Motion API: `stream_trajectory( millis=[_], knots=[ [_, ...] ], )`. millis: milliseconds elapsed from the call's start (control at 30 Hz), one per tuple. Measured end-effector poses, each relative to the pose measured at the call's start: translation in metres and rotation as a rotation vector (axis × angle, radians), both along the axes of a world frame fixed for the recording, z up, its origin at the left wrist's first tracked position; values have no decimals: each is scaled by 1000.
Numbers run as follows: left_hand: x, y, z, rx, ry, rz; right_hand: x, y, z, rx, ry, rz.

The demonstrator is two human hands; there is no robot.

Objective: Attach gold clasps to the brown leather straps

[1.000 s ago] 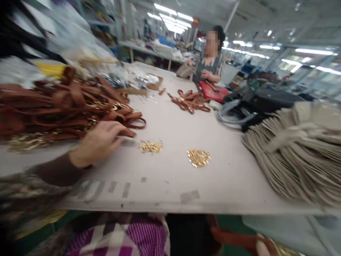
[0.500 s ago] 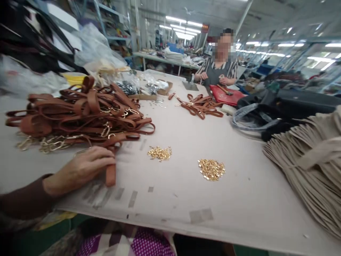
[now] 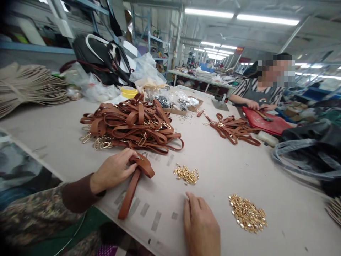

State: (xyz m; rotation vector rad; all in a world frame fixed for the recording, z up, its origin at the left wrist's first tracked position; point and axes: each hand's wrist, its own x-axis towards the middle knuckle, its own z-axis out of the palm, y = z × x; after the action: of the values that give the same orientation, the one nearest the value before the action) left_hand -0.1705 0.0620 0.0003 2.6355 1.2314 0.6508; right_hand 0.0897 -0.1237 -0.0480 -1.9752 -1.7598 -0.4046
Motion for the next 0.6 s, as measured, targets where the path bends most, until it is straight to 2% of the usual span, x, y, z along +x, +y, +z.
stream_trajectory(
  millis=[133,267,467,600],
  knots=[
    [-12,12,-4,19,57,-133,-8,34,2,-69,-134,-75],
    [-24,17,-8,-32,2,-199,-1,43,-3,-99,-127,-112],
    [-36,16,-9,4,9,-117,10,43,-5,-137,-8,-132],
    [-38,16,-4,75,-47,-64,25,33,-5,-77,216,-62]
  ],
)
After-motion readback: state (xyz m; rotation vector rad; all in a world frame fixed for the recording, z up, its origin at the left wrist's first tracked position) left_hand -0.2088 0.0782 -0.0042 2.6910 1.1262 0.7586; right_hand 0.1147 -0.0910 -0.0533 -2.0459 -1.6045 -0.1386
